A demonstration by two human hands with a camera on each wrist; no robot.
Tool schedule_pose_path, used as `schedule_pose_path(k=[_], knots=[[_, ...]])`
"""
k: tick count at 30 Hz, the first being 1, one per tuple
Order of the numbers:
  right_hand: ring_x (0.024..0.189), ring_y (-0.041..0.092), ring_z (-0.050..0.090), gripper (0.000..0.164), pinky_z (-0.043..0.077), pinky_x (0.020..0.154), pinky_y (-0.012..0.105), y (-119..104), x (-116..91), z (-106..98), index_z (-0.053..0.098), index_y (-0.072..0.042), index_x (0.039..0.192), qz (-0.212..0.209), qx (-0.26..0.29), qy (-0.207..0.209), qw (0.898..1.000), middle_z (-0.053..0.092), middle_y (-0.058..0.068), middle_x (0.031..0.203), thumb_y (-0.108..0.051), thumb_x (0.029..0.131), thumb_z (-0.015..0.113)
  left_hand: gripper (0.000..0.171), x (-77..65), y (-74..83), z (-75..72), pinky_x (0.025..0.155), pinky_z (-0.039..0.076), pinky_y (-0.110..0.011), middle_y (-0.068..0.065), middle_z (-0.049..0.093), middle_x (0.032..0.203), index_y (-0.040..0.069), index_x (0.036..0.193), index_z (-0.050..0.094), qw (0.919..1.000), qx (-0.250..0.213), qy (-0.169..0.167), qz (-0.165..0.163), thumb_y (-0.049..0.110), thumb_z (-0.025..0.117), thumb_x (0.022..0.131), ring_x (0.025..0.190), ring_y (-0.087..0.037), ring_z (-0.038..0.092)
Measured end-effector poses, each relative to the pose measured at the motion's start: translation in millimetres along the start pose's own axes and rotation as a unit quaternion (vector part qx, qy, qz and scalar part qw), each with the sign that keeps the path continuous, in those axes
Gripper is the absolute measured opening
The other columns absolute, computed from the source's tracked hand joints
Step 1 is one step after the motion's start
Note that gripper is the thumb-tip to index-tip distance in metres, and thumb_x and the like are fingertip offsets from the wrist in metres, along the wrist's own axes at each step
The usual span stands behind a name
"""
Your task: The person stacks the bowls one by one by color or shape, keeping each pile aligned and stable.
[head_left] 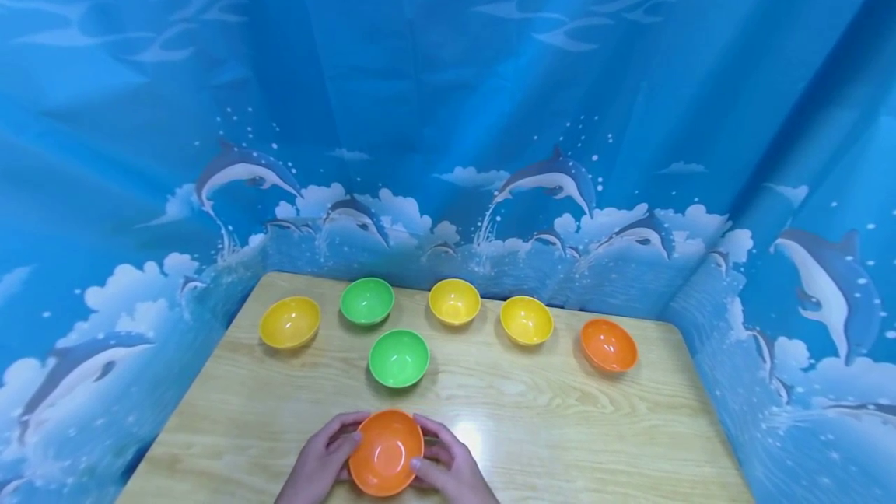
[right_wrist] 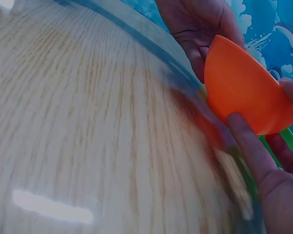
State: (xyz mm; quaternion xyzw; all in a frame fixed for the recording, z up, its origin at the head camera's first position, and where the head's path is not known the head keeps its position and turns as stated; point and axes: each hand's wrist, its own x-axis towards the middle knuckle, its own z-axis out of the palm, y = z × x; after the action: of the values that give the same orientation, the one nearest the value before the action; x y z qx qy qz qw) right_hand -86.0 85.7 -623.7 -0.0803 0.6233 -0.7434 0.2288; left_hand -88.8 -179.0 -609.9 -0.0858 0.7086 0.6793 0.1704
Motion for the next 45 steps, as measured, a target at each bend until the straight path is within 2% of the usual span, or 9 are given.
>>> schedule_pose_path(k=[13,22,33,41,45], knots=[[0.123,0.025,0.069,0.063,0.067,0.092,0.035,8.4,4.7,6.4,0.05,-0.009,0.162,-0.005,0.002,-0.017,1.0,0.053,0.02,0.156,-0.012,0.103,0.072,0.052,-2.5,-0.1,-5.9,0.078,0.068,-0.04,-0.022,0.07,0.138,0.002,0.15,0.06,0.9983,0.036,0.04,-0.023,0.034,0.066,0.109,0.113,-0.027,0.075],[0.121,0.025,0.069,0.063,0.067,0.091,0.034,12.8,5.9,7.1,0.049,-0.007,0.162,0.005,0.012,-0.012,1.0,0.056,0.017,0.152,-0.013,0.104,0.073,0.056,-2.6,-2.8,-7.1,0.08,0.068,-0.038,-0.02,0.071,0.137,0.003,0.147,0.062,0.9977,0.05,0.04,-0.02,0.041,0.068,0.107,0.115,-0.028,0.075],[0.121,0.017,0.067,0.064,0.067,0.093,0.034,11.7,4.1,7.4,0.047,-0.003,0.163,-0.004,0.012,-0.01,1.0,0.057,0.016,0.149,-0.01,0.104,0.071,0.062,-2.7,-14.0,-8.7,0.084,0.069,-0.043,-0.028,0.065,0.145,-0.004,0.153,0.054,0.9997,-0.016,0.009,-0.014,0.037,0.068,0.108,0.12,-0.029,0.073],[0.122,0.019,0.066,0.063,0.067,0.093,0.033,10.5,4.3,7.3,0.048,-0.002,0.162,-0.002,0.012,-0.004,1.0,0.058,0.016,0.15,-0.011,0.104,0.071,0.062,1.5,-11.6,-11.7,0.082,0.068,-0.039,-0.027,0.066,0.146,-0.002,0.15,0.057,0.9997,0.02,0.008,-0.012,0.041,0.069,0.107,0.12,-0.029,0.074],[0.123,0.021,0.066,0.063,0.067,0.092,0.032,10.2,4.9,7.7,0.05,-0.005,0.161,0.006,0.009,0.002,1.0,0.058,0.016,0.15,-0.012,0.103,0.072,0.062,3.3,-8.2,-11.9,0.082,0.068,-0.04,-0.025,0.068,0.143,-0.002,0.149,0.058,0.9992,0.03,0.011,-0.022,0.042,0.07,0.107,0.118,-0.027,0.074]])
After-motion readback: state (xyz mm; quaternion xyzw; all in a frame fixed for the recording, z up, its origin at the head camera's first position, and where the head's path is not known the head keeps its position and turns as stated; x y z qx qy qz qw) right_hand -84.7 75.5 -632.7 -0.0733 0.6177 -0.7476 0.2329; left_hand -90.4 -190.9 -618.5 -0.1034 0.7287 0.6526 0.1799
